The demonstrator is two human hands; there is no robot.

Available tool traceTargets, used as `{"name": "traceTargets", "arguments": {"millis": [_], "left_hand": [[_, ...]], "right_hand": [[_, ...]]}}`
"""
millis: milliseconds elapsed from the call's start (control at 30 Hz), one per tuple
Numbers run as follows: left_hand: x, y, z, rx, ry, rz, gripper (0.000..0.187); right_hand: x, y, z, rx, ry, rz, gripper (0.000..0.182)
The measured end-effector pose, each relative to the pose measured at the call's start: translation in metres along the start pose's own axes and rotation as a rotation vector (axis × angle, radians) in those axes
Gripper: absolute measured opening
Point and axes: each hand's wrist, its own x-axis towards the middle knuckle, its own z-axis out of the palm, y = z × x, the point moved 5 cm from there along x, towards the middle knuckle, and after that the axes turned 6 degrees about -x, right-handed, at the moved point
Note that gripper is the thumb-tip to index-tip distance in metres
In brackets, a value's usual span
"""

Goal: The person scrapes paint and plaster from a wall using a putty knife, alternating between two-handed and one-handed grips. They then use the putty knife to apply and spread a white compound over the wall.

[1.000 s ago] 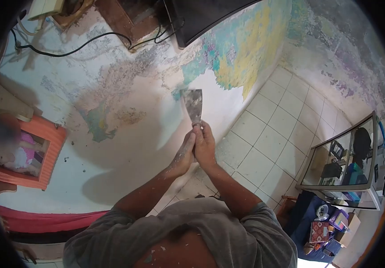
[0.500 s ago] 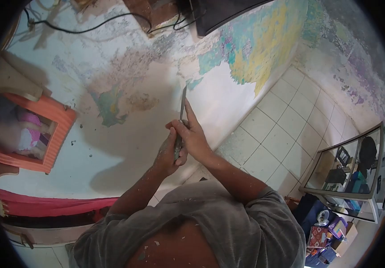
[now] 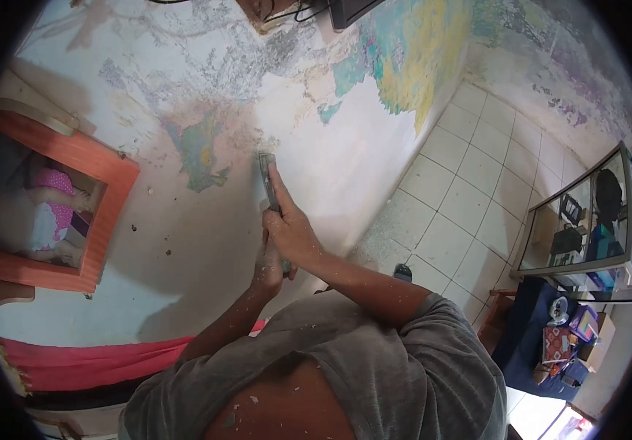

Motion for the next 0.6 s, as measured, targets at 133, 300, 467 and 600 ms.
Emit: {"name": "traceTargets", "arguments": {"millis": [133, 300, 467, 600], "left_hand": [[-0.004, -0.014, -0.009, 0.082, -0.015, -0.137, 0.052], [-0.034, -0.007, -0.038, 0.41, -0.097, 0.011, 0.039], [-0.06, 0.009, -0.053, 0.376, -0.112, 0.087, 0.036], [-0.084, 0.053, -0.054, 0.507, -0.125, 0.509, 0.029]], "right_hand": [[0.009, 0.025, -0.015, -0.214, 0.064, -0.181, 0.073], [0.015, 0.019, -0.014, -0.393, 0.179, -0.305, 0.064], [0.045, 0.054, -0.03, -0.739, 0.4, -0.59, 0.062], [0.052, 0.061, -0.099, -0.376, 0.477, 0.059, 0.064]]}}
